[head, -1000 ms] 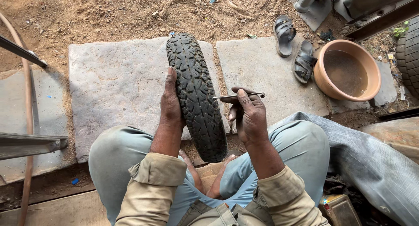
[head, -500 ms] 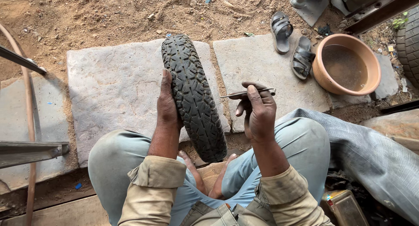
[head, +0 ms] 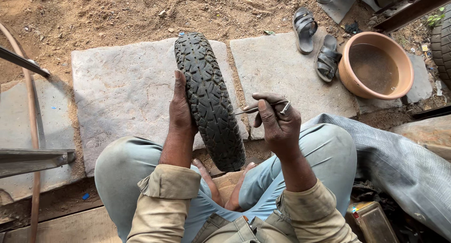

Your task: The person uses a thin metal hook tool to probe and remove debris from the tread of a motorcycle tire held between their legs.

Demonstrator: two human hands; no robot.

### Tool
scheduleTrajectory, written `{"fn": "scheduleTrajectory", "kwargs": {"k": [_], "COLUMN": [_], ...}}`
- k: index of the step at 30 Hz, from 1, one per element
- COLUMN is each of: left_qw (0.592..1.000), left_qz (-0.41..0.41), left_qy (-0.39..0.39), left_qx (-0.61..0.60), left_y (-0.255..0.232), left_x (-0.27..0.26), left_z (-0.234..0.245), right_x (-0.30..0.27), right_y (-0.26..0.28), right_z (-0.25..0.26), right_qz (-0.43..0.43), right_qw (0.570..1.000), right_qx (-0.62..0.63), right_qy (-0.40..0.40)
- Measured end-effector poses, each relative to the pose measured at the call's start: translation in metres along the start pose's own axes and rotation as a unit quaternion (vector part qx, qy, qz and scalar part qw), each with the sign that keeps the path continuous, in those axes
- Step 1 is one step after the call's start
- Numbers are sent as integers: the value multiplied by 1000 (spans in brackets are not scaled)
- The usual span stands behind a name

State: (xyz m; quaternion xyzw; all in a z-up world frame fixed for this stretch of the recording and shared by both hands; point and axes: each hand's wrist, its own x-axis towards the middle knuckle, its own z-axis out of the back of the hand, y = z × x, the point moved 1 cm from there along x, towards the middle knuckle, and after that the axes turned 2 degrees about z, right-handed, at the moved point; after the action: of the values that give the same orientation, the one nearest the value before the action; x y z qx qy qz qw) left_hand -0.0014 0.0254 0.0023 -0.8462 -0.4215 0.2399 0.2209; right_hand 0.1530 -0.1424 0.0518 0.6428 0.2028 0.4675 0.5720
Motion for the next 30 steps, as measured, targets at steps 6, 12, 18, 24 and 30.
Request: {"fn": "scheduleTrajectory", "kwargs": {"k": [6,12,18,24,30], "left_qw": [1000,1000,997,991,988], "left_qz": [4,2,15,64,67], "left_qy": [-8,6,79,106,131], "left_qx": [7,17,16,54,56], "left_y": [0,2,2,11,28], "left_x": [-1,2,3,1,0], "left_z": [-1,0,-1,-5,-13], "right_x": [3,4,5,8,7], "right_y": [-1,5,8,-7,-19], "right_z": [3,-3,-2,4,8], "right_qz": [5,41,133,88,80], "right_qw": [999,995,981,994,993], "right_qx": [3,-43,-120,-60,-67], "right_qy": [40,77,78,3,-52]}}
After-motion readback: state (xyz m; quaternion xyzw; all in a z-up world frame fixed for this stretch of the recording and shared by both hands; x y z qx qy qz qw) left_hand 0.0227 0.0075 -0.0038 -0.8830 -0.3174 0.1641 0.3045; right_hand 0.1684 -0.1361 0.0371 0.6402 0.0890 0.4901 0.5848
